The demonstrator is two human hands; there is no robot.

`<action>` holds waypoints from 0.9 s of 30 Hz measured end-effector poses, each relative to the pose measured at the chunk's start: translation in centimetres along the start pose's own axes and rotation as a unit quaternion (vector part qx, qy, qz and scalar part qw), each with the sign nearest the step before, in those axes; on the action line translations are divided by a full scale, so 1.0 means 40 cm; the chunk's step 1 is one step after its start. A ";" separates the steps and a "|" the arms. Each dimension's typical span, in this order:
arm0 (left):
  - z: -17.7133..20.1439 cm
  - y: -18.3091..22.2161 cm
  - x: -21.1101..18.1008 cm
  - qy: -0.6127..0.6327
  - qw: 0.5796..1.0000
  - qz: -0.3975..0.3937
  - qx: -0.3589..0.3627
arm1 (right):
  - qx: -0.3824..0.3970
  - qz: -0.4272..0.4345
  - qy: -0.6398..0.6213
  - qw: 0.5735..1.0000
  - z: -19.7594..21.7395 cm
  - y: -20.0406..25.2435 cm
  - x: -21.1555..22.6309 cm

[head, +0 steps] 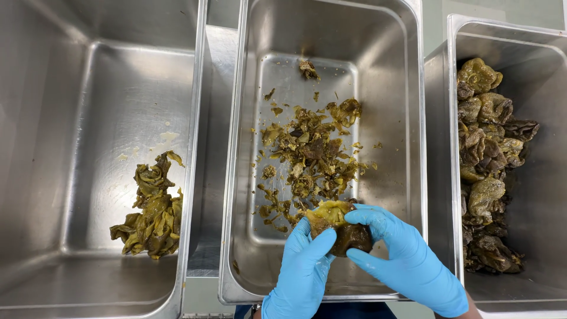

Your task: Cleaning roasted peppers by removing seeds and skins and sorting them into separate containers.

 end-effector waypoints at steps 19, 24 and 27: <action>0.029 -0.006 0.014 -0.046 0.998 -0.003 -0.033 | -0.020 0.098 0.281 0.954 -0.019 -0.005 0.081; 0.028 -0.007 0.020 -0.059 0.998 0.003 -0.032 | -0.006 0.141 0.247 0.959 -0.008 0.014 0.060; 0.021 -0.005 0.018 -0.046 0.999 0.004 -0.027 | 0.008 0.107 0.254 0.961 0.000 -0.007 0.095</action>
Point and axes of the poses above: each hand's wrist, its own y-axis away from the middle knuckle, its own z-axis out of the back of the hand, x = y × z, the point moved 8 cm from there along -y, towards the middle knuckle, and after that the axes turned 2 degrees about -x, right-handed, at the moved point
